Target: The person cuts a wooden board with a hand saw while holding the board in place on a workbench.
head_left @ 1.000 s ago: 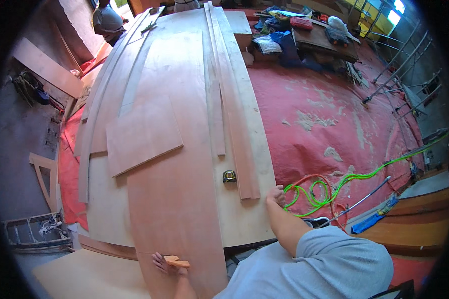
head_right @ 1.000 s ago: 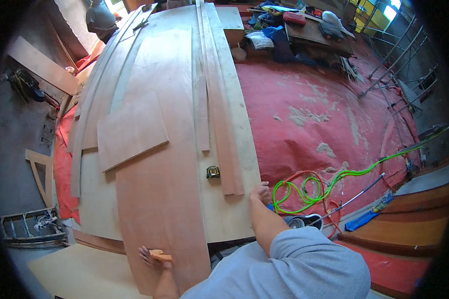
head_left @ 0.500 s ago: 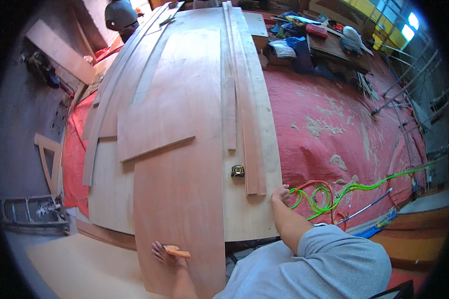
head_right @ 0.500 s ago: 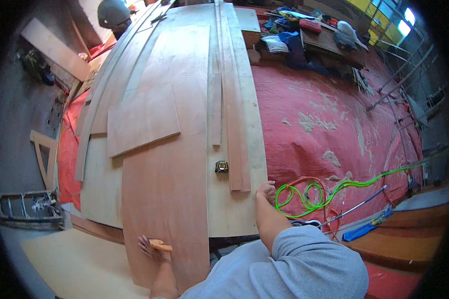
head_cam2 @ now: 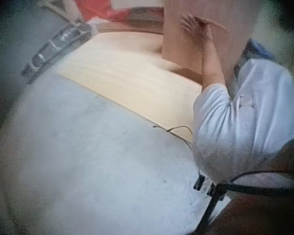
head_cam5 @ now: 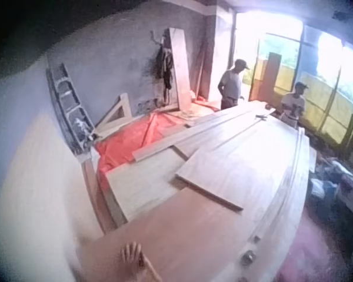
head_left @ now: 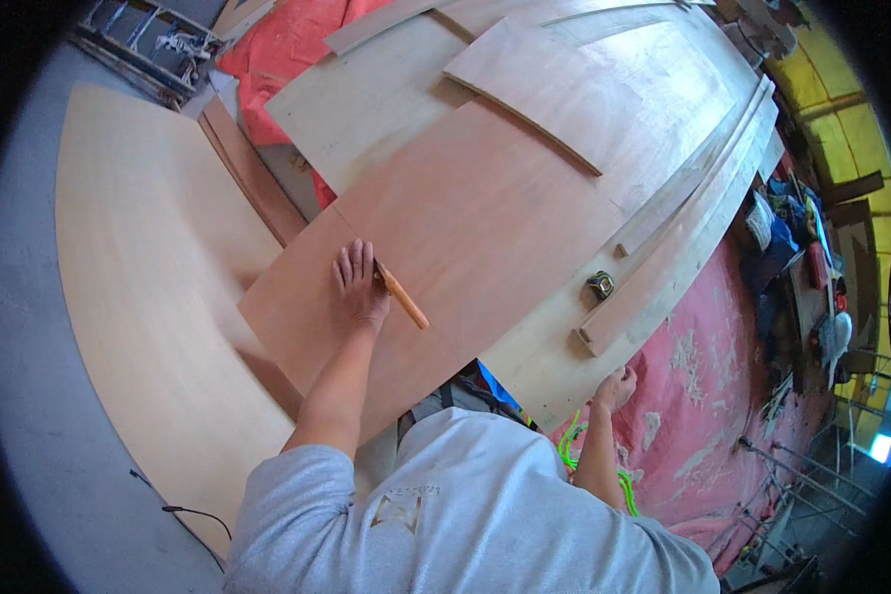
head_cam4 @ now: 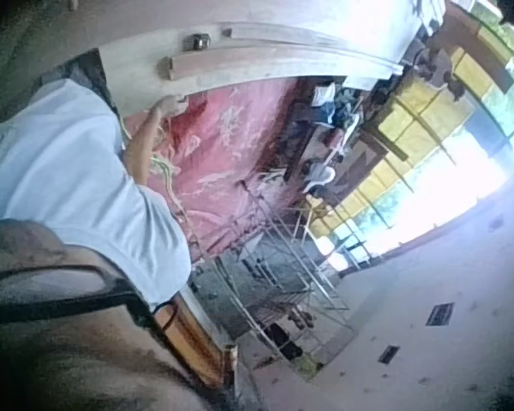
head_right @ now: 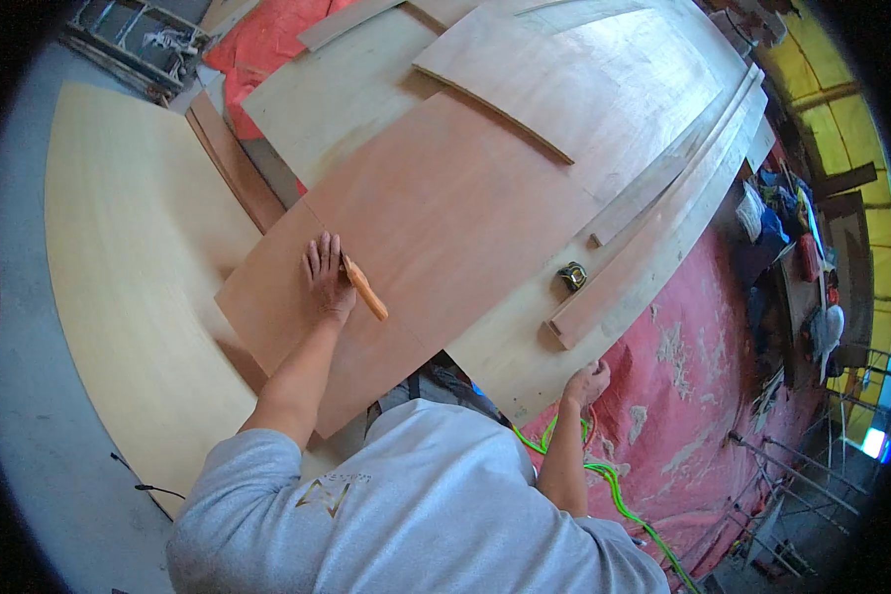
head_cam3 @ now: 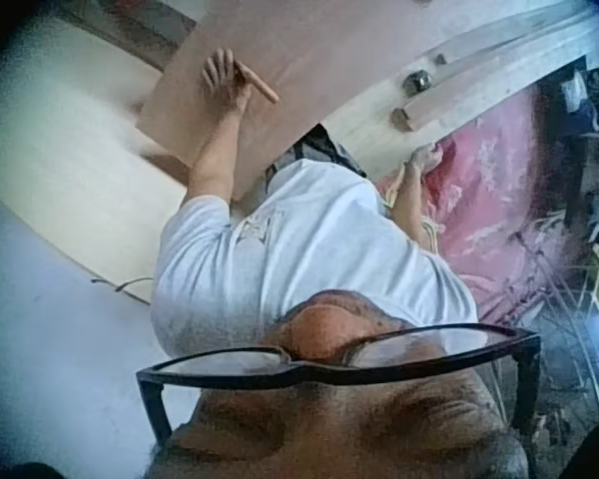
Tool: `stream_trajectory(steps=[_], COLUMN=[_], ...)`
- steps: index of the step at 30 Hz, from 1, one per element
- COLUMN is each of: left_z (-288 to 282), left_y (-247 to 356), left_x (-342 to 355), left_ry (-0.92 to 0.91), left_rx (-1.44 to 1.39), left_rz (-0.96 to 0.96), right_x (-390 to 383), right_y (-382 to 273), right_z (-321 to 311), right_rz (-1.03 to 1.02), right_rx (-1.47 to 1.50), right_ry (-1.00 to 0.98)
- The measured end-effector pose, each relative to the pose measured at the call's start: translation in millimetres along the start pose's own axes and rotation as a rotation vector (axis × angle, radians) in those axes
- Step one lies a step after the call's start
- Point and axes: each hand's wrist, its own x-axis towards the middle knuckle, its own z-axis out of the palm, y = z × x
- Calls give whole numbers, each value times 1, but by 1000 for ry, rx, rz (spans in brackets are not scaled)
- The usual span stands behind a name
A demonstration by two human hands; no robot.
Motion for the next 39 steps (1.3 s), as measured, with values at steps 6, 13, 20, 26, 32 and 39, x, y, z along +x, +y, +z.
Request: stream_trajectory(steps=[6,13,20,26,32,39], left_z=[-10,-38,-39,-27,2,-20], left_y=[113,106,174,38,32,21], left_x=[35,18,44,29,14,36], left_ry=[-99,200,171,173,73,-127], left_rx=[-440,-480,-648,-524,-682,-1408], left_rz=[190,186,390,191,37,-259], right_x=[34,-174,-164,-224,-235,-246], right_y=[-9,-280,-317,-357,-362,-353], right_z=[52,112,77,102,60,58], right_rz=[-169,-801,-773,-886,-988,-856], right_rx=[1248,323,341,386,90,173], right_ry=[-1074,-1235,-1185,-1288,-1241,-1238])
